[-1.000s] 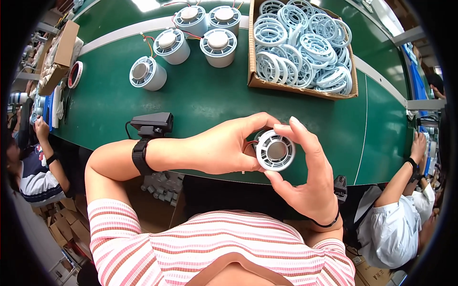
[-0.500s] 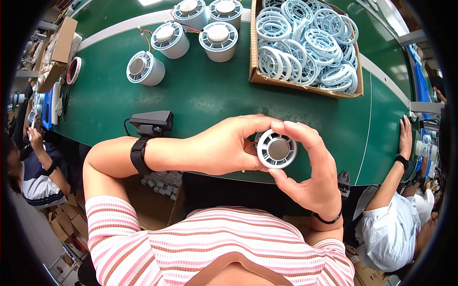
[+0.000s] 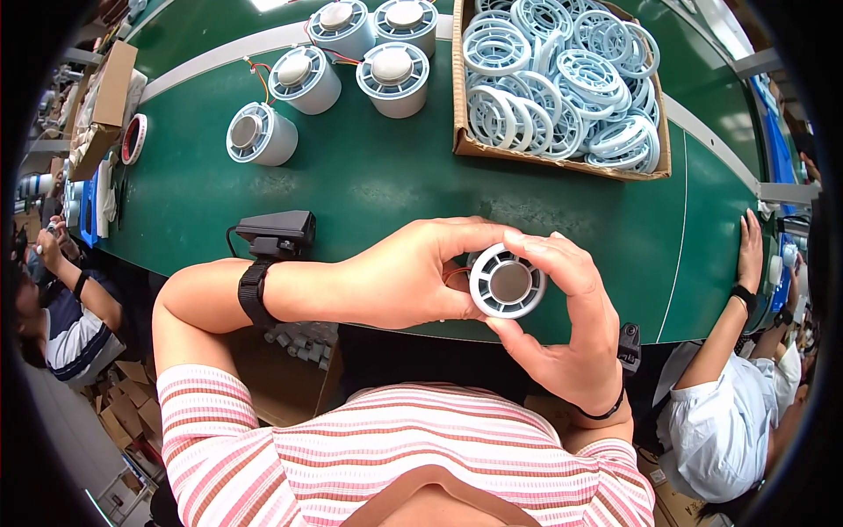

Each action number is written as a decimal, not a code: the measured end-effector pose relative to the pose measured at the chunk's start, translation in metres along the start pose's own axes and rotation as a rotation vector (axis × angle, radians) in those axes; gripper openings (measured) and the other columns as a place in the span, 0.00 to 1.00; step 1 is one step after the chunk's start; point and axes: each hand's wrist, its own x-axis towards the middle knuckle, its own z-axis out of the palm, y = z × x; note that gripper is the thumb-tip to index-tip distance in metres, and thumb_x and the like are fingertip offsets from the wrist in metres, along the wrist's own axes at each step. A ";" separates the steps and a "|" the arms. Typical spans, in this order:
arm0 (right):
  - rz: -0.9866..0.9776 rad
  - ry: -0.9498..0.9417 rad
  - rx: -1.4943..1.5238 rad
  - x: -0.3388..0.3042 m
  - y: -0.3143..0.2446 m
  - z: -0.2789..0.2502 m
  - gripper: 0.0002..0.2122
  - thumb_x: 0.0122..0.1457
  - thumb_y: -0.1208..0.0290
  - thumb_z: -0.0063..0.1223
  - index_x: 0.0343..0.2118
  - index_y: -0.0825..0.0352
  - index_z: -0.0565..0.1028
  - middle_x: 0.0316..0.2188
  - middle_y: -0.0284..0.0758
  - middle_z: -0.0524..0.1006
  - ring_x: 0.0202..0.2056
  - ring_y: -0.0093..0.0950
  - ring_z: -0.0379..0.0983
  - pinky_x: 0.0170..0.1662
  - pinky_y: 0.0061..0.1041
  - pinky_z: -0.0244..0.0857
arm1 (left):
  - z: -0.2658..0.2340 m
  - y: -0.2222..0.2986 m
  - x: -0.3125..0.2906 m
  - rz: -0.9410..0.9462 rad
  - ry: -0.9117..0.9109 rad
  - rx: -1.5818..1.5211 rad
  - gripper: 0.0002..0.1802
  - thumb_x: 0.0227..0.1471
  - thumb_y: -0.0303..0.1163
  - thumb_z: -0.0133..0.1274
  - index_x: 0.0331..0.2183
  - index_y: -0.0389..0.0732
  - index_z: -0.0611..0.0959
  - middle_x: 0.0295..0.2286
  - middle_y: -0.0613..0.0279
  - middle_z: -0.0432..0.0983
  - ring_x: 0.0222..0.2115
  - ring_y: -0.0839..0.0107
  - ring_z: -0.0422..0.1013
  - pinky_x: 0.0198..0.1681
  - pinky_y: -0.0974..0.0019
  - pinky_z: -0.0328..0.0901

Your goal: The person picks up a motor and a plastic cover, presses the cover onto the motor by hand, and places the assembled unit on the table, repeating the process.

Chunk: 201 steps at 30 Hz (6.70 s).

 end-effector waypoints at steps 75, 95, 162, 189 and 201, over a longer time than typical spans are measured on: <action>-0.287 0.087 -0.482 -0.001 0.010 -0.045 0.12 0.45 0.86 0.66 0.34 0.66 0.81 0.34 0.34 0.78 0.41 0.35 0.76 0.47 0.35 0.69 | -0.016 0.017 -0.015 0.116 0.205 0.569 0.35 0.46 0.30 0.70 0.53 0.39 0.71 0.45 0.55 0.70 0.37 0.63 0.76 0.36 0.63 0.73; 0.273 0.081 -0.335 -0.021 0.011 -0.015 0.25 0.49 0.77 0.66 0.53 0.66 0.74 0.57 0.42 0.70 0.58 0.42 0.65 0.62 0.38 0.58 | -0.014 0.019 -0.011 -0.007 0.137 0.232 0.39 0.48 0.10 0.60 0.59 0.39 0.66 0.55 0.63 0.64 0.52 0.74 0.70 0.50 0.69 0.76; -0.039 0.013 -0.241 0.001 0.007 0.024 0.31 0.42 0.78 0.68 0.54 0.60 0.74 0.52 0.36 0.73 0.56 0.41 0.68 0.62 0.50 0.56 | -0.027 0.014 -0.005 -0.222 -0.075 -0.322 0.33 0.57 0.32 0.63 0.61 0.36 0.70 0.50 0.57 0.74 0.46 0.73 0.76 0.47 0.67 0.75; -0.157 0.118 -0.192 0.087 0.085 -0.105 0.05 0.60 0.73 0.58 0.37 0.66 0.81 0.34 0.38 0.77 0.39 0.38 0.74 0.43 0.36 0.66 | -0.022 0.062 -0.065 0.021 0.411 1.193 0.36 0.39 0.18 0.68 0.53 0.35 0.74 0.47 0.51 0.70 0.43 0.53 0.71 0.46 0.56 0.68; -0.077 -0.276 -0.423 -0.004 0.048 -0.049 0.13 0.56 0.77 0.58 0.45 0.65 0.78 0.40 0.38 0.76 0.39 0.40 0.74 0.43 0.38 0.67 | 0.000 0.035 -0.002 0.276 0.225 1.208 0.37 0.37 0.33 0.74 0.48 0.37 0.73 0.44 0.52 0.71 0.34 0.54 0.74 0.35 0.59 0.70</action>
